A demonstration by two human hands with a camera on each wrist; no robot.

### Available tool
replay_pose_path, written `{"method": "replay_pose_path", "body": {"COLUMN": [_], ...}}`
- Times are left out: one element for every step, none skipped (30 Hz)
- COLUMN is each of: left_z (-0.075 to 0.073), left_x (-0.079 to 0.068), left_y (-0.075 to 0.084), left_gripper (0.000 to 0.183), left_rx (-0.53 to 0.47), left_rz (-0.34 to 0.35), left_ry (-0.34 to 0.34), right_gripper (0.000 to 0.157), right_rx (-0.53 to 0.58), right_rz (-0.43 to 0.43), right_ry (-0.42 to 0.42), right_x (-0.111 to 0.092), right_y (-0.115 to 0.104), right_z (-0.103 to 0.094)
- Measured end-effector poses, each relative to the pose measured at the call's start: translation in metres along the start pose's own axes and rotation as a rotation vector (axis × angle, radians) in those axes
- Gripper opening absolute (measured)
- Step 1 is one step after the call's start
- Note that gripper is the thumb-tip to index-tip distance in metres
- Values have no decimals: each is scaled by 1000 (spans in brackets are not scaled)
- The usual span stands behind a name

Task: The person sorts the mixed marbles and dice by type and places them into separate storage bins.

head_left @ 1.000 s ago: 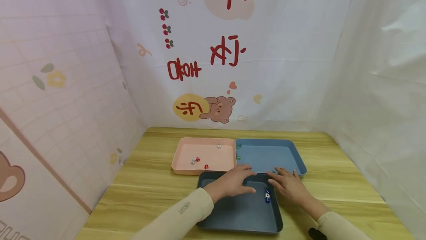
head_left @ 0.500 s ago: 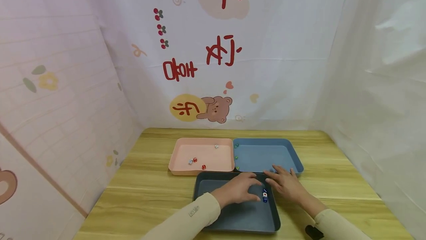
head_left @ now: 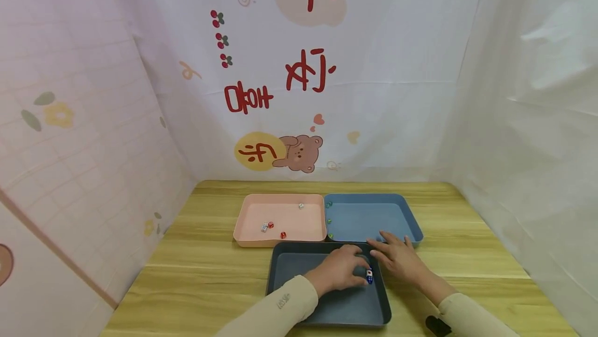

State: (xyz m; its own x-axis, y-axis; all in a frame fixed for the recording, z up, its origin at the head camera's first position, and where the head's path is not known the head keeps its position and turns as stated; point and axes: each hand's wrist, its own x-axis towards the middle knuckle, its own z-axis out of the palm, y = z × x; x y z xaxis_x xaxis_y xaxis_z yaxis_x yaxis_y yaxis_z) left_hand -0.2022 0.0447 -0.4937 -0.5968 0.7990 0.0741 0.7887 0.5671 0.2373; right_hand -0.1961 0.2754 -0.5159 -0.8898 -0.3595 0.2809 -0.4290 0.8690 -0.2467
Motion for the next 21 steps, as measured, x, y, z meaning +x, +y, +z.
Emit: {"method": "replay_pose_path", "body": {"left_z": [1, 2, 3, 4, 5, 6, 6, 6, 6, 5, 5, 5, 6, 6, 7, 7, 8, 8, 8, 8, 8], "left_x": [0, 0, 1, 0, 1, 1, 1, 1, 1, 1, 1, 1, 1, 1, 1, 2, 2, 2, 2, 3, 4], "left_y": [1, 1, 1, 2, 2, 2, 2, 2, 3, 3, 3, 3, 3, 2, 2, 2, 2, 2, 2, 3, 3], "left_gripper": [35, 34, 34, 33, 33, 32, 32, 31, 30, 29, 28, 27, 27, 26, 27, 27, 28, 27, 27, 26, 25], "left_rx": [15, 31, 47, 58, 68, 78, 84, 90, 94, 95, 96, 92, 86, 85, 84, 82, 81, 79, 81, 84, 86], "left_rz": [8, 16, 24, 31, 40, 47, 52, 58, 65, 70, 74, 74, 74, 73, 71, 66, 62, 59, 60, 61, 64], "left_ry": [3, 3, 5, 2, 4, 4, 4, 4, 7, 10, 13, 16, 19, 23, 25, 26, 26, 25, 23, 22, 21], "right_gripper": [37, 38, 38, 38, 38, 38, 38, 38, 38, 38, 38, 37, 37, 37, 37, 37, 37, 37, 37, 37, 37], "right_rx": [1, -1, 0, -2, -1, -3, 0, 2, 3, 5, 5, 6, 7, 5, 3, -1, -2, -2, -3, -4, -4], "right_rz": [1, 2, 4, 5, 9, 10, 12, 13, 13, 12, 10, 8, 7, 5, 3, 1, 0, -1, -1, -1, -1], "right_ry": [-3, -6, -9, -12, -16, -16, -16, -15, -14, -11, -8, -5, -4, -3, -1, 0, 0, 0, 0, 1, 1], "right_x": [0, 0, 0, 0, 1, 1, 1, 1, 1, 1, 1, 1, 1, 1, 1, 1, 1, 1, 1, 1, 1], "right_y": [0, 0, 0, 0, 0, 0, -1, -1, -1, -1, -2, -2, -2, -1, -1, -1, -1, 0, 0, 0, 0], "right_z": [0, 0, 0, 0, 0, 0, -1, -1, -1, -1, -1, -2, -1, -1, -1, -1, 0, 0, 0, 0, 0]}}
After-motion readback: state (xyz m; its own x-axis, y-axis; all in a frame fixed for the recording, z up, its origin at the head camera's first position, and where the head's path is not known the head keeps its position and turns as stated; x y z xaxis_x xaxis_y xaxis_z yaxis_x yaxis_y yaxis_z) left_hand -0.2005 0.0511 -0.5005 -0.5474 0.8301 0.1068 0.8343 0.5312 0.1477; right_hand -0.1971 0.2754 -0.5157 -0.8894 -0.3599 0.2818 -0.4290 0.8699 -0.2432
